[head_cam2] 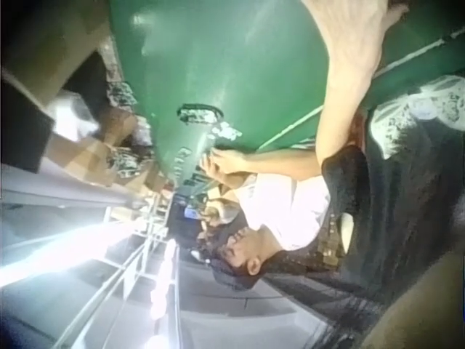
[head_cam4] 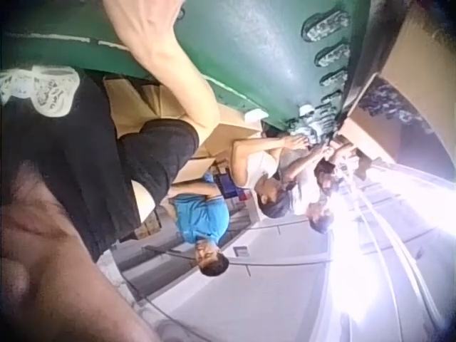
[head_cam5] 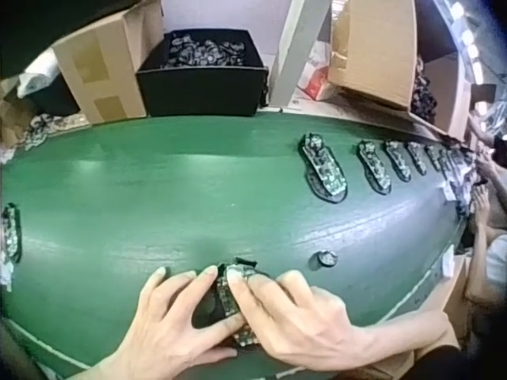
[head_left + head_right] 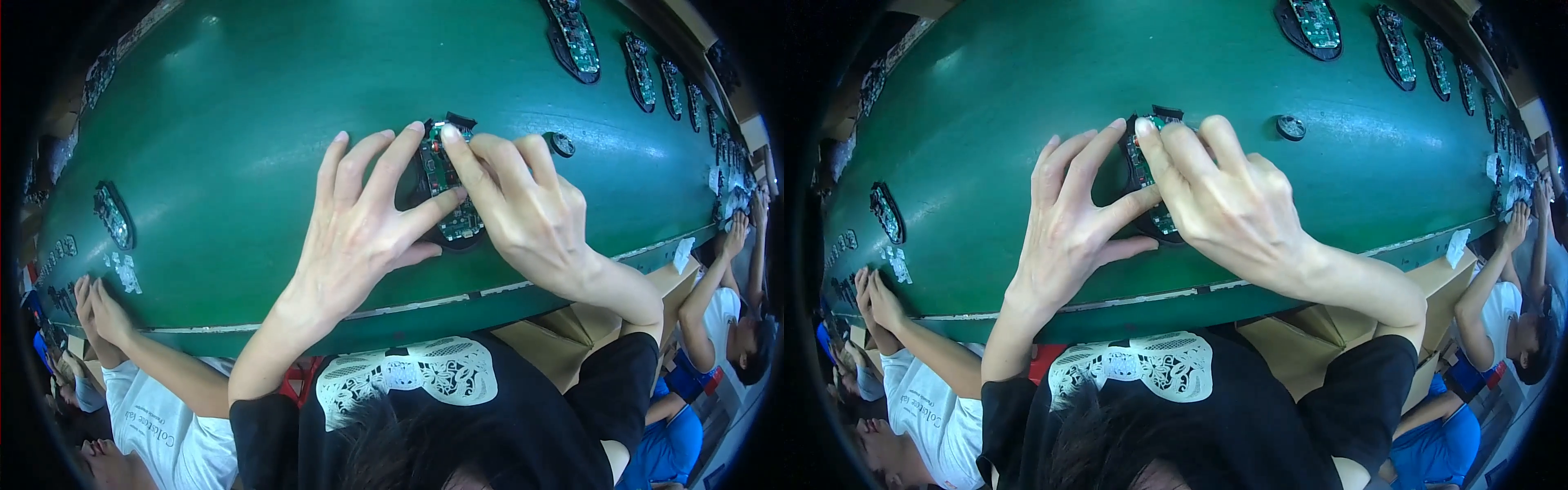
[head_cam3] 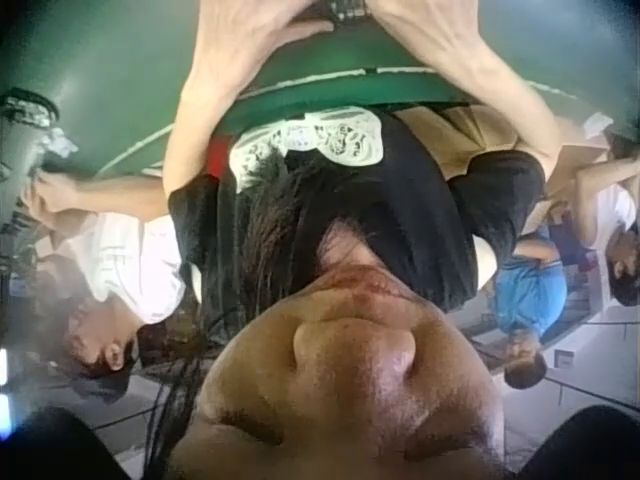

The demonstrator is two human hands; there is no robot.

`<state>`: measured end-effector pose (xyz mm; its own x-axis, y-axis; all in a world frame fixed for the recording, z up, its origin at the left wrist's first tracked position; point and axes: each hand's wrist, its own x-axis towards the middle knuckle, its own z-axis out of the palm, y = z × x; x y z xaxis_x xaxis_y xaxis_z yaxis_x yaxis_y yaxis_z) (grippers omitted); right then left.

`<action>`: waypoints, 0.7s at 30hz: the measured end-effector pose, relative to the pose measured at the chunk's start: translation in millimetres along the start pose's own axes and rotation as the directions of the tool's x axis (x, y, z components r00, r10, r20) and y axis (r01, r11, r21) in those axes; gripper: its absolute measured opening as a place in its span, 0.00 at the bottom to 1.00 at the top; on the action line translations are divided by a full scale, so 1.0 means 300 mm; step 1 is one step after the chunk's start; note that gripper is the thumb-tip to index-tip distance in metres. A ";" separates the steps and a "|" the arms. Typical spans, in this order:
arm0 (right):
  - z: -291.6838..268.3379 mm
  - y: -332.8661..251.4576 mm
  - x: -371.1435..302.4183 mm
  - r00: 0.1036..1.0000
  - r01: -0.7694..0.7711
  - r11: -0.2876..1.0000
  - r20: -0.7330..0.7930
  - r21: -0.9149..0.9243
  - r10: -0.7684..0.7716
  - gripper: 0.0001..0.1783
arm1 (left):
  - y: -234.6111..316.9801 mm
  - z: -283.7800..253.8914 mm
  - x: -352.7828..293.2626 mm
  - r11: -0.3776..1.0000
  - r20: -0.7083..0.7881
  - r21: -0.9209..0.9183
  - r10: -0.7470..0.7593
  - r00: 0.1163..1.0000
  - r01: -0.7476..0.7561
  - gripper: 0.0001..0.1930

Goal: The person installs scroll wheels into computer mouse circuit boards on an assembly line. They unwrap additional scroll wheels from plastic bags, place them onto the conveyor belt, and install them into other mouse assemblies by hand.

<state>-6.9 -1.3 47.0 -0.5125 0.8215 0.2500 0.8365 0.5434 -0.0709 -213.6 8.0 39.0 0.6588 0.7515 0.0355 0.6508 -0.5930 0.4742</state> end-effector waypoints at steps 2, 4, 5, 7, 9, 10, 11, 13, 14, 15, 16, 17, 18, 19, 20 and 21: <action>-0.014 0.007 -0.016 1.000 -0.008 0.999 -0.007 0.053 0.009 0.33 | -0.007 0.003 0.002 1.000 0.013 -0.003 -0.004 1.000 0.004 0.31; -0.021 0.033 -0.029 1.000 -0.028 0.994 -0.012 0.103 0.029 0.33 | -0.014 0.011 0.005 1.000 0.033 -0.010 0.003 0.999 -0.003 0.32; -0.020 0.051 -0.033 0.999 -0.040 0.978 -0.028 0.203 0.047 0.33 | -0.017 0.014 0.006 1.000 0.022 0.000 0.005 1.000 -0.005 0.33; -0.025 0.097 -0.037 0.993 -0.093 0.934 -0.033 0.345 0.111 0.31 | -0.018 0.021 0.015 0.999 0.019 0.033 0.002 1.000 -0.003 0.34; -0.046 0.144 -0.059 0.989 -0.136 0.916 0.001 0.377 0.146 0.30 | -0.024 0.029 0.019 0.999 0.025 0.032 0.009 1.000 -0.010 0.35; -0.050 0.158 -0.075 0.986 -0.163 0.899 0.038 0.407 0.162 0.30 | -0.022 0.033 0.019 1.000 0.018 0.029 0.003 1.000 -0.004 0.36; -0.044 0.165 -0.089 0.986 -0.162 0.910 0.019 0.381 0.167 0.29 | -0.018 0.036 0.022 0.999 0.021 0.037 -0.007 1.000 0.007 0.36; -0.031 0.173 -0.096 0.985 -0.158 0.900 0.002 0.407 0.172 0.28 | -0.010 0.041 0.024 0.997 0.025 0.083 0.000 1.000 -0.002 0.33; -0.028 0.173 -0.098 0.986 -0.142 0.893 -0.017 0.426 0.165 0.28 | -0.004 0.044 0.025 0.992 0.015 0.127 0.004 1.000 -0.006 0.31; -0.021 0.163 -0.101 0.984 -0.151 0.893 -0.024 0.425 0.178 0.23 | 0.004 0.049 0.027 0.990 0.011 0.140 -0.006 1.000 0.004 0.31; -0.009 0.156 -0.105 0.983 -0.156 0.891 -0.022 0.426 0.182 0.23 | 0.015 0.054 0.026 0.990 0.016 0.138 -0.004 1.000 0.001 0.31; 0.004 0.150 -0.109 0.984 -0.120 0.892 -0.065 0.436 0.164 0.17 | 0.030 0.064 0.027 0.988 -0.018 0.150 -0.033 0.999 0.035 0.32; 0.014 0.144 -0.113 0.984 -0.084 0.892 -0.107 0.444 0.145 0.12 | 0.044 0.074 0.028 0.985 -0.053 0.159 -0.062 0.997 0.070 0.32; 0.012 0.132 -0.120 0.985 -0.094 0.892 -0.091 0.442 0.149 0.11 | 0.058 0.084 0.026 0.983 -0.069 0.164 -0.075 0.995 0.085 0.33; 0.006 0.123 -0.126 0.985 -0.090 0.893 -0.092 0.440 0.144 0.11 | 0.072 0.087 0.025 0.983 -0.073 0.164 -0.077 0.994 0.088 0.33; -0.001 0.113 -0.131 0.986 -0.125 0.899 -0.048 0.420 0.159 0.11 | 0.084 0.088 0.022 0.969 -0.084 0.225 -0.082 0.993 0.099 0.33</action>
<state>41.8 -15.2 35.2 -0.3628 0.8884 0.2813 0.7340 0.4584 -0.5010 -182.8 -9.7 27.9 0.5693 0.8191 0.0705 0.7809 -0.5656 0.2653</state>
